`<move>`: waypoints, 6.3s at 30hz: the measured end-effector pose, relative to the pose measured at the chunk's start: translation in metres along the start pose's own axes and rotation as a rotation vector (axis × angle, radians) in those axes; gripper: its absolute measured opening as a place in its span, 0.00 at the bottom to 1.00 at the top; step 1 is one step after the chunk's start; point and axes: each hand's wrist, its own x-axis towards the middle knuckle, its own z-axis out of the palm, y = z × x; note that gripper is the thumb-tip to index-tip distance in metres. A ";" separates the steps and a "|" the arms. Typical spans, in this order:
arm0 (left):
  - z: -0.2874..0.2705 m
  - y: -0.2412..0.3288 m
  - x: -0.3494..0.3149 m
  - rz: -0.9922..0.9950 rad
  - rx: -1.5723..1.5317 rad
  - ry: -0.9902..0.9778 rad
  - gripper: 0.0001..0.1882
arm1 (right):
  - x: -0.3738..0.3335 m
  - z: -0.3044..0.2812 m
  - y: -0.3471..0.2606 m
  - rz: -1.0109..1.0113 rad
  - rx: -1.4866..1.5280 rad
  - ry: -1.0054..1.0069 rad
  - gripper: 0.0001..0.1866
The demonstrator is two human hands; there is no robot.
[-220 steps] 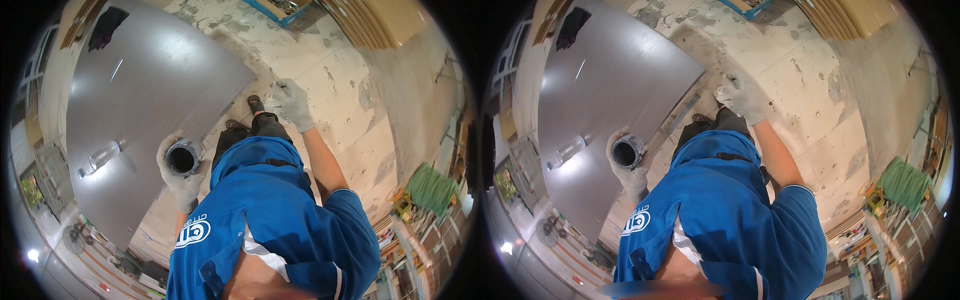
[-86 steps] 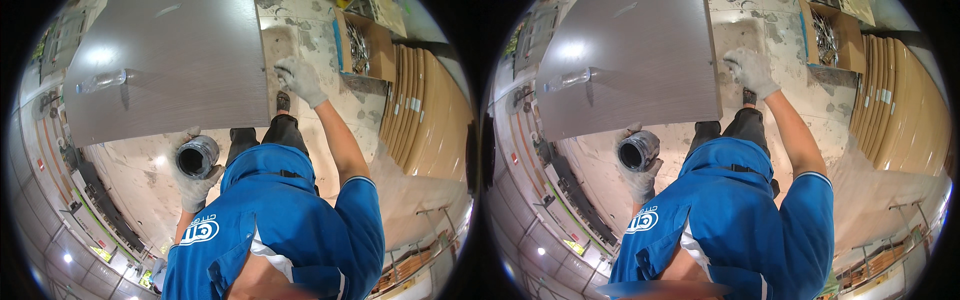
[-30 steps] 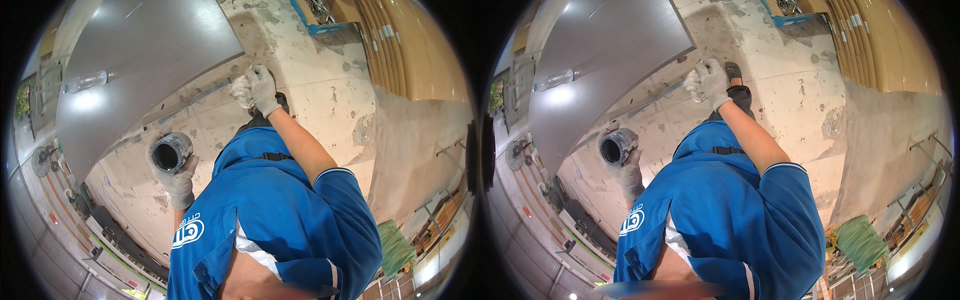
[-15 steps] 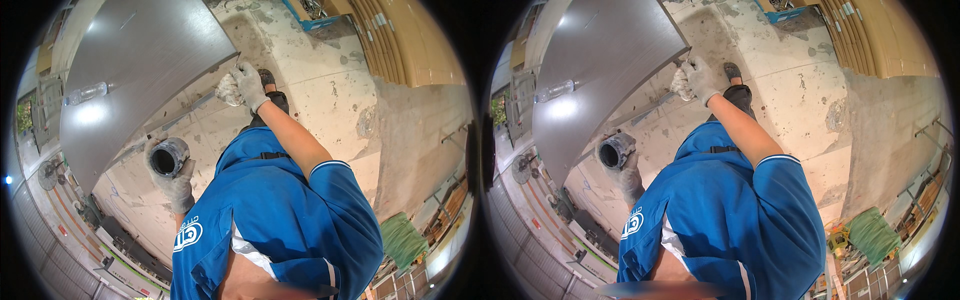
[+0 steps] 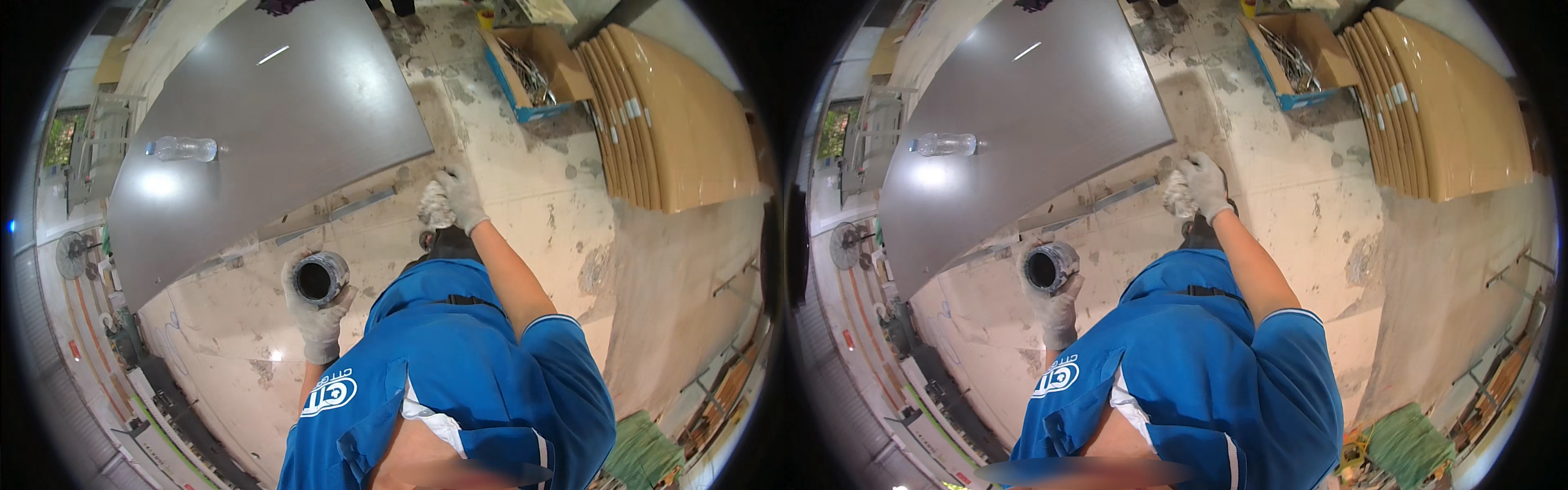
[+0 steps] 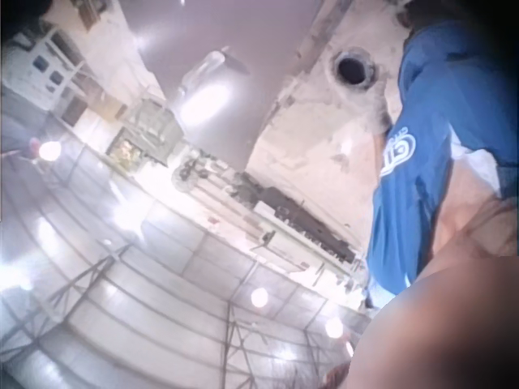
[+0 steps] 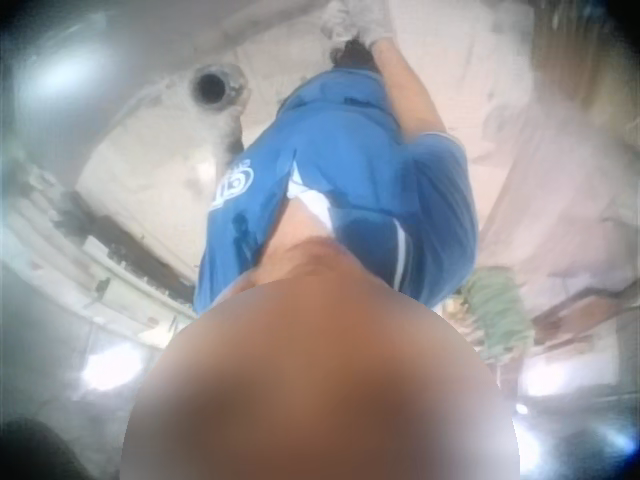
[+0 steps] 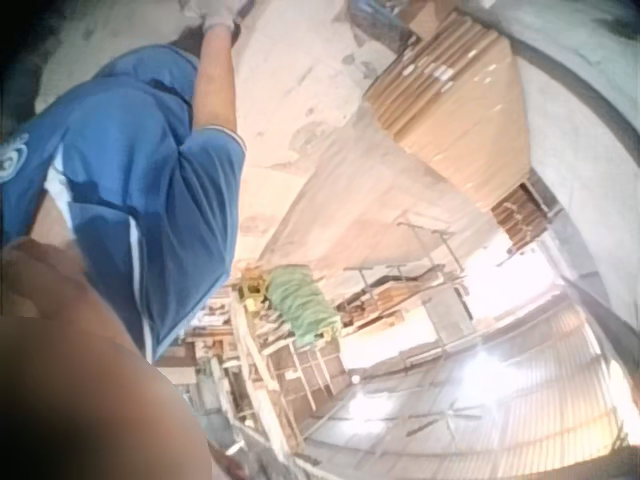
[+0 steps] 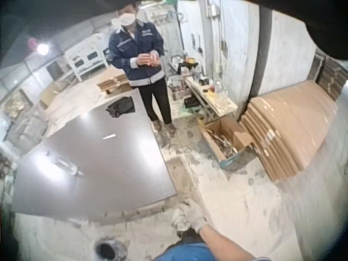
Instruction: The person applies a dark sealant to the edges of a large flat panel using a small brush and container. They repeatedly dip the brush and run it along the panel's perimeter, then flip the panel to treat the opposite side.
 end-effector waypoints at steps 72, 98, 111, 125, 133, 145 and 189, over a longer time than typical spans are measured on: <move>0.299 0.083 0.125 -0.356 0.168 1.036 0.47 | 0.224 -0.044 -0.165 -0.820 -0.686 -1.663 0.10; 0.259 0.066 0.120 -0.214 0.065 1.021 0.45 | 0.327 -0.027 -0.226 -0.816 -0.731 -1.033 0.10; 0.280 0.086 0.264 -0.314 0.005 1.088 0.46 | 0.441 0.016 -0.266 -0.741 -0.774 -1.154 0.10; 0.284 0.095 0.317 -0.365 0.055 1.068 0.48 | 0.473 0.031 -0.270 -0.704 -0.759 -1.279 0.10; 0.285 0.092 0.324 -0.349 0.056 1.072 0.48 | 0.481 0.033 -0.270 -0.782 -0.799 -1.289 0.10; 0.282 0.087 0.317 -0.370 0.042 1.068 0.47 | 0.546 0.064 -0.294 -0.849 -0.737 -0.855 0.10; 0.266 0.063 0.092 -0.206 -0.172 1.237 0.45 | 0.176 0.053 -0.180 -1.419 -0.534 -1.679 0.04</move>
